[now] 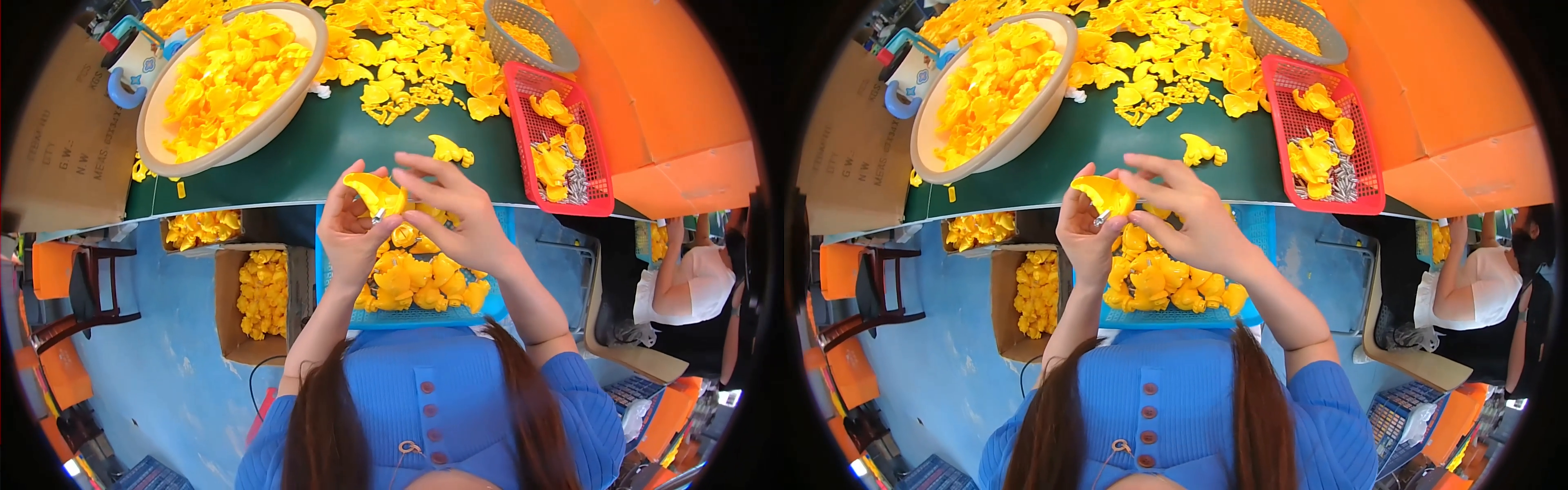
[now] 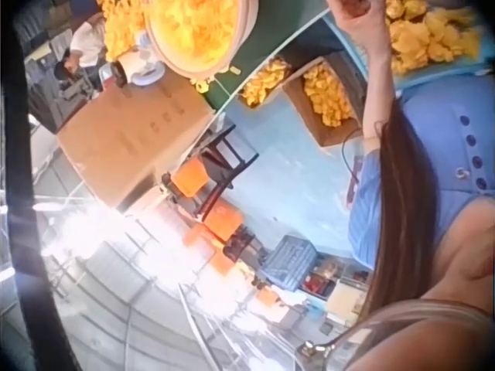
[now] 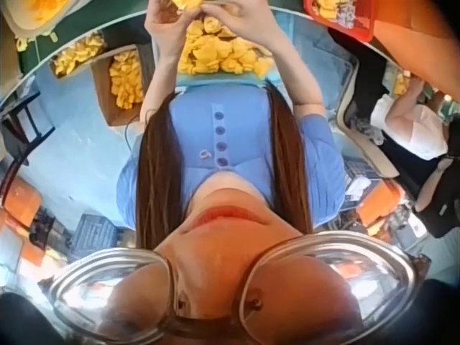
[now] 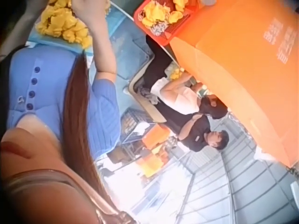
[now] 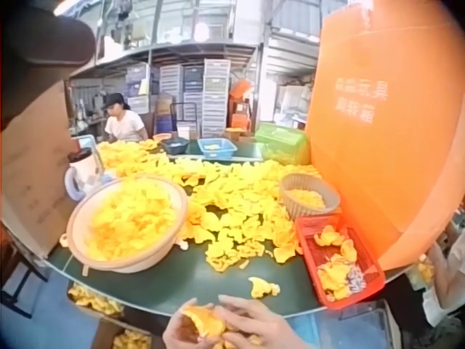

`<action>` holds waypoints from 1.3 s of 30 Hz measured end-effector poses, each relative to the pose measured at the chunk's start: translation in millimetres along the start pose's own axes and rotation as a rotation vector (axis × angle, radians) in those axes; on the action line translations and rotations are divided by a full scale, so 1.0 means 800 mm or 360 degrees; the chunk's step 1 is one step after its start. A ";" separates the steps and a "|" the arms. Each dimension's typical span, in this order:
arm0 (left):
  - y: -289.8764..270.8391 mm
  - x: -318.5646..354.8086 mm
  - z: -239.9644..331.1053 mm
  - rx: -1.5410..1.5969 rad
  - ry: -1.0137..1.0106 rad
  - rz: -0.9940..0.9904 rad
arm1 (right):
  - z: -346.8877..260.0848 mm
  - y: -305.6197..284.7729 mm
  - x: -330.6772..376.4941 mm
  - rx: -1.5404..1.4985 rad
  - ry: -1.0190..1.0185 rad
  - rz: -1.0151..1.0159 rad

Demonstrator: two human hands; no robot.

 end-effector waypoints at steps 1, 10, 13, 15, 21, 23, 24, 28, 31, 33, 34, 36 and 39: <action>-0.001 0.001 0.001 -0.0005 0.0005 0.0015 | -0.009 -0.005 0.000 0.0112 -0.0101 0.0068; 0.006 0.002 0.006 -0.0293 0.0202 0.0047 | -0.042 -0.002 0.013 0.0612 -0.0500 0.0420; 0.005 -0.001 0.003 -0.0352 0.0231 0.0055 | -0.039 -0.001 0.014 0.0606 -0.0500 0.0504; 0.004 -0.002 0.002 -0.0377 0.0238 0.0057 | -0.038 -0.001 0.014 0.0588 -0.0472 0.0526; 0.005 -0.002 0.002 -0.0617 0.0270 0.0086 | -0.038 0.008 0.021 0.0677 -0.0540 0.0614; 0.004 -0.003 0.001 -0.0600 0.0231 0.0095 | -0.036 0.012 0.022 0.0647 -0.0540 0.0592; 0.002 -0.003 -0.002 -0.0560 0.0172 0.0132 | -0.030 0.012 0.023 0.0616 -0.0527 0.0544; -0.007 -0.003 -0.005 -0.0404 0.0027 0.0258 | -0.024 0.015 0.017 0.0423 -0.0422 0.0299; -0.015 -0.004 -0.011 -0.0491 0.0137 0.0197 | 0.002 -0.005 0.011 0.0267 -0.0338 0.0373; -0.011 -0.003 -0.016 -0.0500 0.0031 0.0244 | 0.048 -0.034 0.008 0.0293 -0.0190 0.0526; -0.008 -0.001 -0.017 -0.0505 0.0017 0.0234 | 0.075 -0.045 0.005 0.0607 -0.0092 0.0610; -0.009 0.001 -0.020 -0.0533 0.0041 0.0222 | 0.103 -0.054 0.004 0.1099 0.0067 0.0672; -0.010 0.004 -0.025 -0.0529 0.0079 0.0197 | 0.126 -0.037 0.008 0.1248 0.0157 0.0545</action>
Point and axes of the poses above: each hand's wrist, its own x-axis away from the middle knuckle, its own y-axis out of the palm, z = x × y, the point moved 7 cm from there along -x, towards the middle knuckle, and after that the axes turned 7 degrees about z, right-handed, at the moved point
